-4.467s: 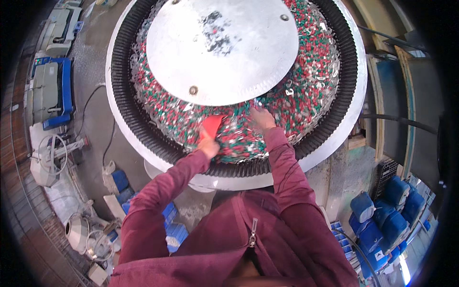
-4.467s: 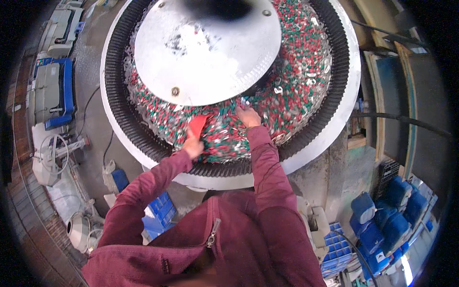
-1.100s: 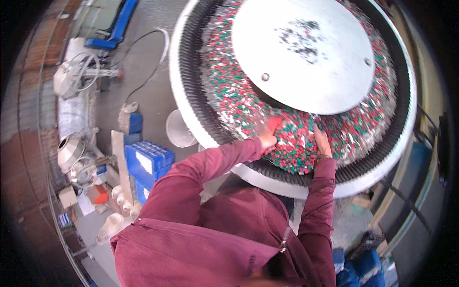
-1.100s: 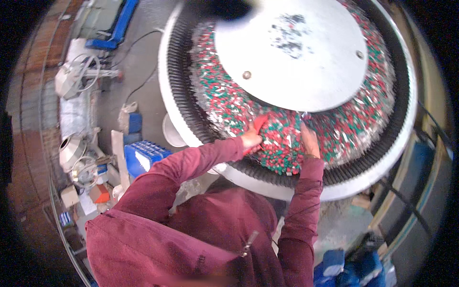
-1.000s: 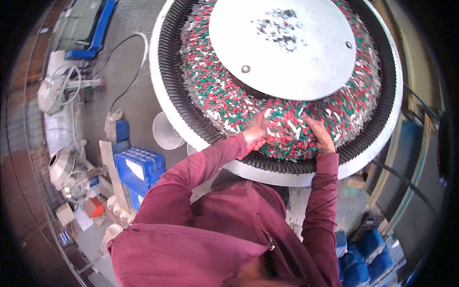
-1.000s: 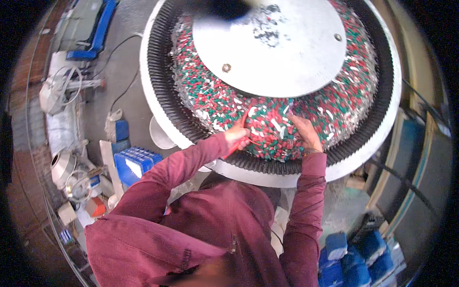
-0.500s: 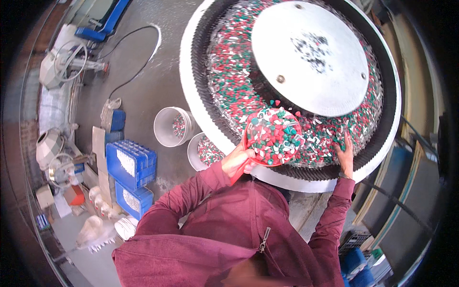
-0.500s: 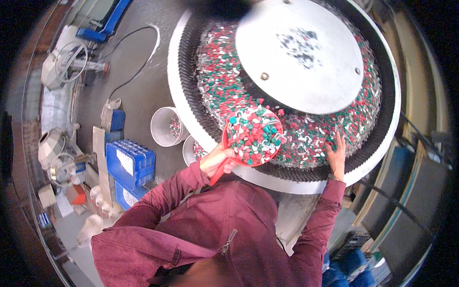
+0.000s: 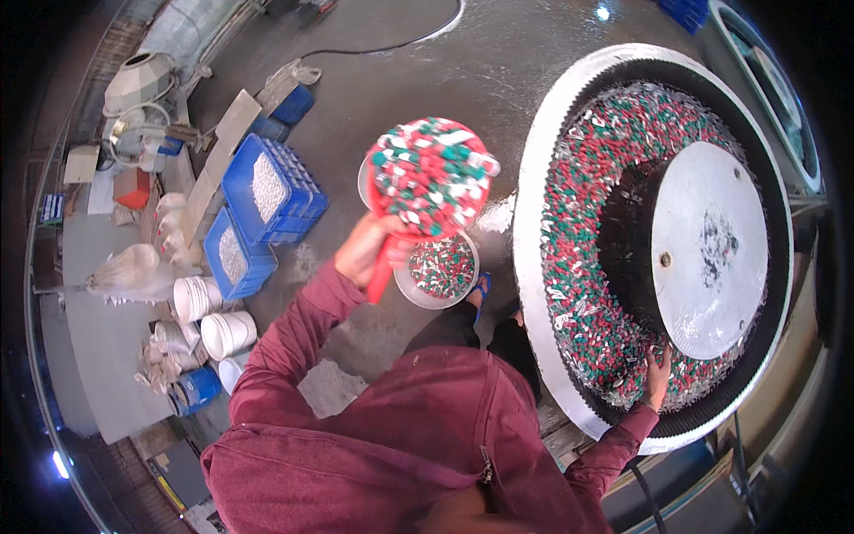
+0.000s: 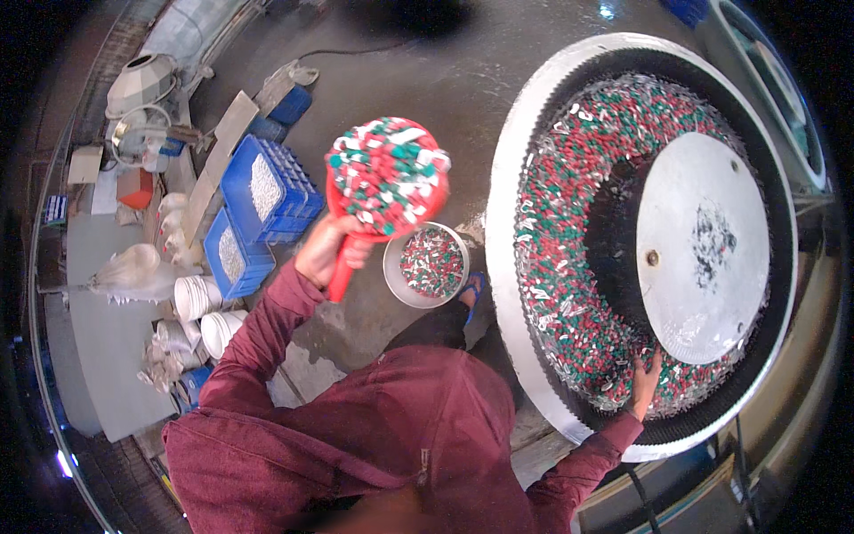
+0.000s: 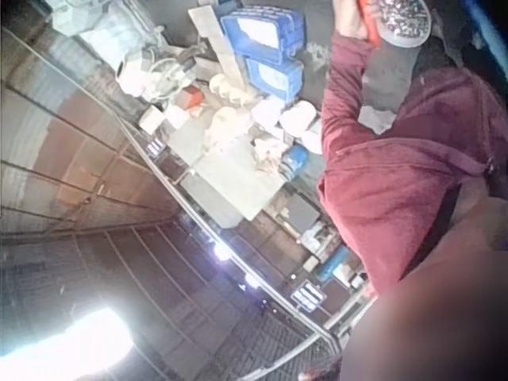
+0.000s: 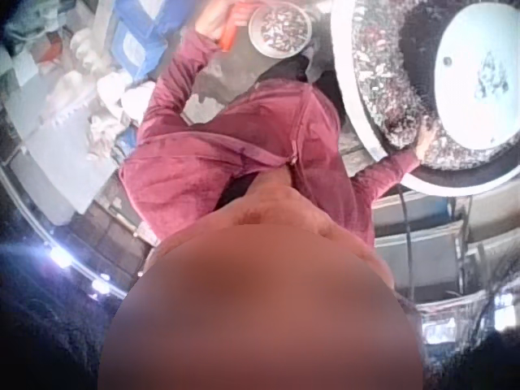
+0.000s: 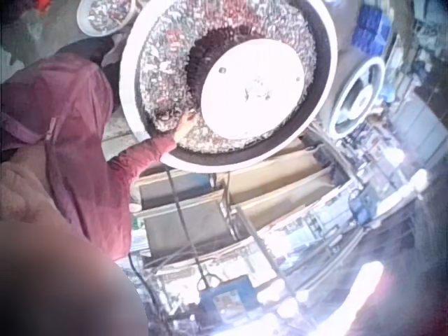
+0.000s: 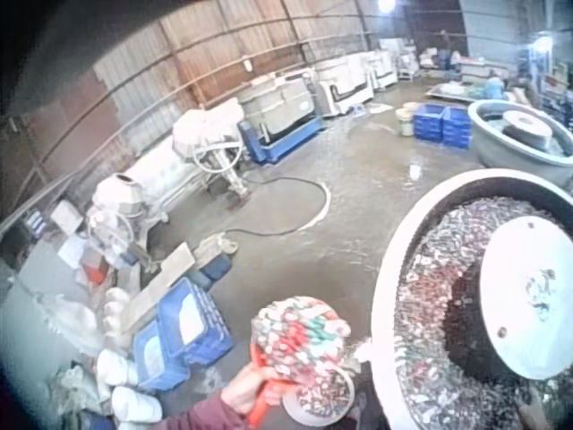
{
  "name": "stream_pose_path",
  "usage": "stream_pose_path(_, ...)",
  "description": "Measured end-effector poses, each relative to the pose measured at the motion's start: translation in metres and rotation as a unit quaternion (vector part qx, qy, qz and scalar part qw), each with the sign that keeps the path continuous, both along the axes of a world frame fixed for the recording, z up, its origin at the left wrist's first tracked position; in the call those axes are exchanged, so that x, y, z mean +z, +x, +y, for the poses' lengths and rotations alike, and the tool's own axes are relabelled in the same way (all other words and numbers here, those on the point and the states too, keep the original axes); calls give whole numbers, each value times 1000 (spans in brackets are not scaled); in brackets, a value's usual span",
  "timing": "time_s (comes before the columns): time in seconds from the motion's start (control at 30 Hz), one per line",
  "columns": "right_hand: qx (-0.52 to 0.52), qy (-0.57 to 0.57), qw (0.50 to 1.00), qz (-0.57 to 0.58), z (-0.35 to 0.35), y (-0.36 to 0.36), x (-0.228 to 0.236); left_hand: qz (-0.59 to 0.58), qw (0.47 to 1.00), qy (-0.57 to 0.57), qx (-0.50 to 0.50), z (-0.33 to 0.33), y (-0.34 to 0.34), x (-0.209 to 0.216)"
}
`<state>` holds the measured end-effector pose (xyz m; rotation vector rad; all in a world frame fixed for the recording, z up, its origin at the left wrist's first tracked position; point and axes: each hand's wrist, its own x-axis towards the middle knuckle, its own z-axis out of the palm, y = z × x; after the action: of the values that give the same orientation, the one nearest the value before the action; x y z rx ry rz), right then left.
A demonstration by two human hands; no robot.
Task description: The person scoops mixed red, green, and white plastic pellets from a rotating drum using a red scoop and transfers them into white buckets. The person repeatedly fills the scoop from the drum and pours the pellets into the buckets.
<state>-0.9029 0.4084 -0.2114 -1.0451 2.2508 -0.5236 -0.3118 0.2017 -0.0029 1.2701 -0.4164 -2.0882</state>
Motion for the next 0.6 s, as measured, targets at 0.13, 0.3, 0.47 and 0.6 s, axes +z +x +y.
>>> stream_pose_path(0.13,-39,7,994,-102,2,8,-6,-100,988,8,119,-21,74,-33)
stream_pose_path(0.3,-5,75,997,-32,14,20,7,-331,905,-175,203,-50,136,-122)
stream_pose_path(0.47,-39,132,990,-21,41,33,33,-744,654,-134,-24,-94,178,-232)
stream_pose_path(0.6,-132,164,976,-56,74,20,53,-824,549,-124,-62,-114,192,-310)
